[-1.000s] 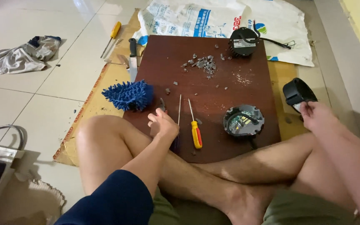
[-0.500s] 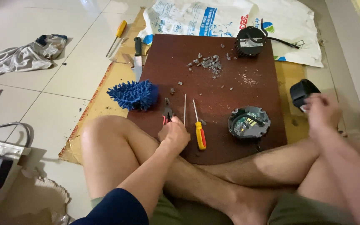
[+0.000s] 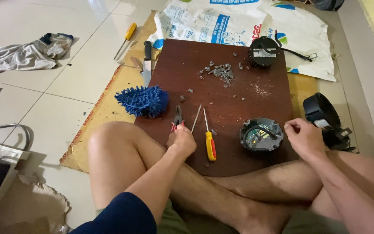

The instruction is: The person is disassembling an electronic component, likely a motor or light housing, using screwdrivers and pliers to remove parts and wires.

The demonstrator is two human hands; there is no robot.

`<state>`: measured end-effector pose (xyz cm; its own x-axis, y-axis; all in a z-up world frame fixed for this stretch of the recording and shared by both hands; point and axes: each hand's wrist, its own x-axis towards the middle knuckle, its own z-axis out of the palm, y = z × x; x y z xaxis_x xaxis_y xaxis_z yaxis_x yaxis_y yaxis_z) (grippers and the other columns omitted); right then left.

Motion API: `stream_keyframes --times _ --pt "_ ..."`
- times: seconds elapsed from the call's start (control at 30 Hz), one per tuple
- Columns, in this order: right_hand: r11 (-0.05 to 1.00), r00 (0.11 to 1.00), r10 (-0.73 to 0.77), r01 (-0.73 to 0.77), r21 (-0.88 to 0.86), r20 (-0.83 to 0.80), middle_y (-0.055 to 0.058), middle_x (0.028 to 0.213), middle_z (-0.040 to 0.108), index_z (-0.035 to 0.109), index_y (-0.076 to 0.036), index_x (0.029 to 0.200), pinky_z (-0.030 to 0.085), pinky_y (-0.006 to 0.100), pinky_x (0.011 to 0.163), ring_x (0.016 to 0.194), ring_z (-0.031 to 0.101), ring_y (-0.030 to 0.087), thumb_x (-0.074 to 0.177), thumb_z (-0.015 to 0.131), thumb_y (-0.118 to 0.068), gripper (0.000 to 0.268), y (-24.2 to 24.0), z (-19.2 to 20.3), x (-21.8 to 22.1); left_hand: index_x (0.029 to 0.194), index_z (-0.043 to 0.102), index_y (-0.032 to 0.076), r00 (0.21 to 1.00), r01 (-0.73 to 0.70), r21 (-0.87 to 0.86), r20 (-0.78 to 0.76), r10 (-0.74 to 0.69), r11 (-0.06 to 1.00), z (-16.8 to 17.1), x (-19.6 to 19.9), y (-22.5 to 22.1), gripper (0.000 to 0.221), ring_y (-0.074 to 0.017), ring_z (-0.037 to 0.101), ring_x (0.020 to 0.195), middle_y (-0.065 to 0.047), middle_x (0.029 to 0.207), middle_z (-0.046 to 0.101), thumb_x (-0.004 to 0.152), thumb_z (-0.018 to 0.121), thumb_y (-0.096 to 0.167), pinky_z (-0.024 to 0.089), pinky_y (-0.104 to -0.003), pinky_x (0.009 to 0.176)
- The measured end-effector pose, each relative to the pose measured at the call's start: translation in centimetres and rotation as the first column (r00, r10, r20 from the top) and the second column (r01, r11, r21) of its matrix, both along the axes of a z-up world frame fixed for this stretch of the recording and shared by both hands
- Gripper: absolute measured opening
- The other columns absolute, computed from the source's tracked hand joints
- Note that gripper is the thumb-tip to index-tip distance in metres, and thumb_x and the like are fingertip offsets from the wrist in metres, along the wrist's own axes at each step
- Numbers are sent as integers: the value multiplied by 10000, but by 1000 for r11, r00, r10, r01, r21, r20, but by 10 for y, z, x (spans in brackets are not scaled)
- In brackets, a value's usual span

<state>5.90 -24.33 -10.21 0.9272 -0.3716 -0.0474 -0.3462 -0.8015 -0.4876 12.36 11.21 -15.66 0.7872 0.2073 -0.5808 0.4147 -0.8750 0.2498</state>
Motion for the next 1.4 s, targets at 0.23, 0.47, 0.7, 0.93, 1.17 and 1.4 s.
stream_keyframes --times 0.23,0.47,0.7,0.93,1.17,1.4 --pt "999 996 -42 43 13 -79 69 1193 786 786 -113 1222 546 425 870 1064 707 274 1060 561 -320 347 11 14 -4 1433 392 152 994 -107 -131 -18 106 986 45 -10 0 641 -382 659 1264 -167 1412 628 903 734 267 575 -467 1008" --pt "999 997 -14 11 -38 -78 57 1158 800 805 -138 1168 545 424 787 937 723 284 1042 574 -301 310 1 -2 -1 1361 383 108 952 -208 -135 199 233 969 3 3 -6 554 -448 655 1241 -194 1384 631 899 638 278 511 -585 1048" --pt "997 992 27 -36 -73 -119 85 1167 805 800 -107 1155 550 425 860 999 730 306 1045 564 -290 319 -1 1 -1 1633 173 -123 976 194 161 66 -207 968 -56 5 -11 803 -325 635 1162 -260 1512 339 1016 503 272 600 -419 892" --pt "989 992 68 -81 -125 -102 87 1164 812 799 -95 1147 544 438 916 1048 733 332 1045 581 -274 300 -11 -18 4 1209 555 121 836 235 120 482 -264 965 79 -17 26 284 -452 765 936 -166 956 771 1037 606 342 630 -582 721" --pt "989 982 27 -53 -139 -187 93 1169 810 780 -97 1194 565 430 856 1009 751 326 1059 550 -264 315 -10 -16 6 1432 427 68 958 -119 -331 209 196 936 145 65 128 461 -266 590 958 -156 1168 632 1011 402 253 494 -408 727" --pt "985 970 -69 30 -168 -234 80 1224 813 783 -116 1239 573 425 937 1101 744 319 1040 547 -231 329 -9 -20 18 1269 767 121 921 -81 -82 374 106 993 9 187 249 535 -432 619 1302 -203 1373 691 826 478 198 505 -480 1083"
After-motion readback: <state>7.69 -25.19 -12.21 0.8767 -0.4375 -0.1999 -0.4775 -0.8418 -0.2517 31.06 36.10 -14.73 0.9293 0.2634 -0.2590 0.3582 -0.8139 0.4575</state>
